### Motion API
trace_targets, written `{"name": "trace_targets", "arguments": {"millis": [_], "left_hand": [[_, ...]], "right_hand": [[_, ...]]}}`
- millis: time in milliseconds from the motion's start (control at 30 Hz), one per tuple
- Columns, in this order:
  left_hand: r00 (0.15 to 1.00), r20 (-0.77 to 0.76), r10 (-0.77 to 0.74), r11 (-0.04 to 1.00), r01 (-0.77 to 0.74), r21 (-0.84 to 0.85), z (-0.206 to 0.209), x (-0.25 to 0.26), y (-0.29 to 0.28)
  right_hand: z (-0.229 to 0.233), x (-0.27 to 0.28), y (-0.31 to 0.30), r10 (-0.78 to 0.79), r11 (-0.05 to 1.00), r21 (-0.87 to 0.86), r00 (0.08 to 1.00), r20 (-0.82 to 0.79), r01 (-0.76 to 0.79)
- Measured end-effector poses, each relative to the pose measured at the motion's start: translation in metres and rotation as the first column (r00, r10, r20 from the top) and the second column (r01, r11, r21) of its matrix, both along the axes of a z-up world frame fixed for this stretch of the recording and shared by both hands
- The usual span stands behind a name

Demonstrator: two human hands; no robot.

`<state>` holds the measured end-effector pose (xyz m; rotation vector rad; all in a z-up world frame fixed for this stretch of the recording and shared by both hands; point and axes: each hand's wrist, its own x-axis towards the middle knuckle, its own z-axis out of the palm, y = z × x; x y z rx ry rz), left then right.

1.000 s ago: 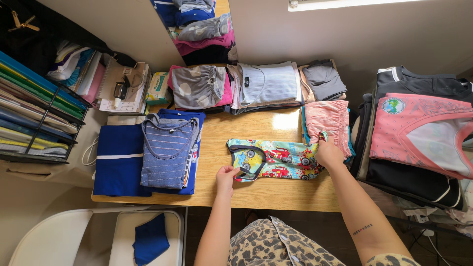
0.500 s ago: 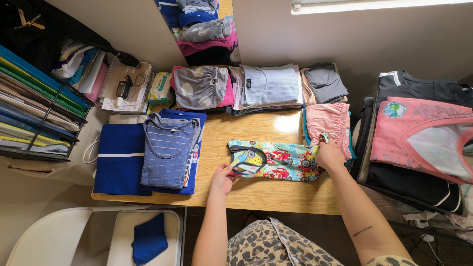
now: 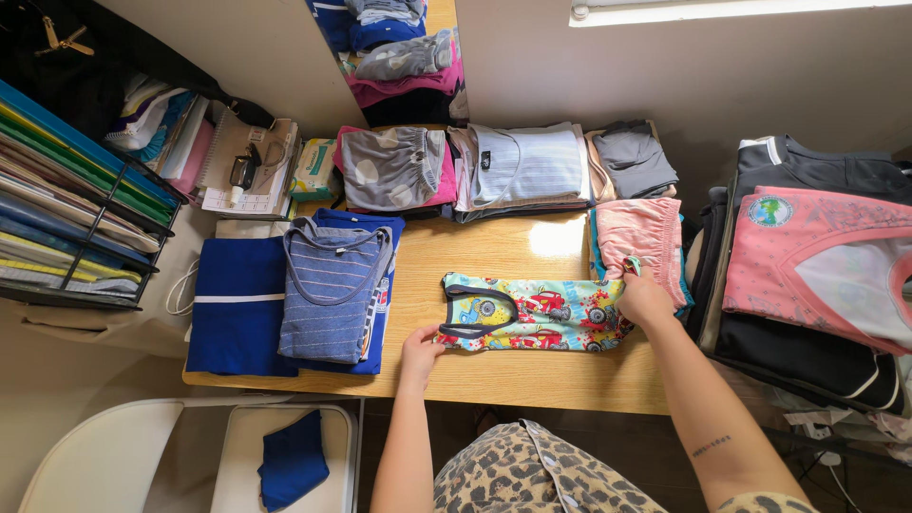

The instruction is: The person folds multiple clothing items one by one on a wooden desk, including shirts, shorts, t-shirts, and patterned children's clothes, then arranges them into sorted stacks.

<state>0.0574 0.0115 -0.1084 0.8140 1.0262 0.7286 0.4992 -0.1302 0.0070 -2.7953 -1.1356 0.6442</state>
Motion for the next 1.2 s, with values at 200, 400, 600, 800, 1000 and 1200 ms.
{"name": "trace_targets", "arguments": {"millis": [200, 400, 600, 800, 1000, 1200], "left_hand": [[0.646, -0.762, 0.043, 0.899, 0.308, 0.312, 0.006, -0.008, 0.011], [0.36, -0.933, 0.007, 0.91, 0.383, 0.155, 0.047, -0.006, 0.014], [0.818, -0.526, -0.234, 0.908, 0.378, 0.183, 0.103, 0.074, -0.022], [0.655, -0.721, -0.227, 0.074, 0.75, 0.658, 0.092, 0.177, -0.106], [0.28, -0.938, -0.204, -0.183, 0.93, 0.318, 0.111, 0.207, -0.145], [0.364, -0.512, -0.778, 0.189, 0.913, 0.362, 0.115, 0.22, -0.13]], "right_hand": [[0.017, 0.023, -0.037, 0.075, 0.979, 0.193, 0.994, -0.083, -0.058], [0.072, 0.014, -0.102, 0.097, 0.887, 0.461, 0.979, -0.18, -0.003], [0.105, -0.019, -0.157, 0.038, 0.82, 0.532, 0.906, -0.421, 0.213], [0.067, -0.028, -0.205, -0.048, 0.799, 0.496, 0.859, -0.509, 0.339], [0.027, -0.037, -0.258, -0.183, 0.814, 0.464, 0.913, -0.366, 0.349], [0.059, -0.076, -0.218, -0.189, 0.812, 0.508, 0.954, -0.234, 0.286]]}}
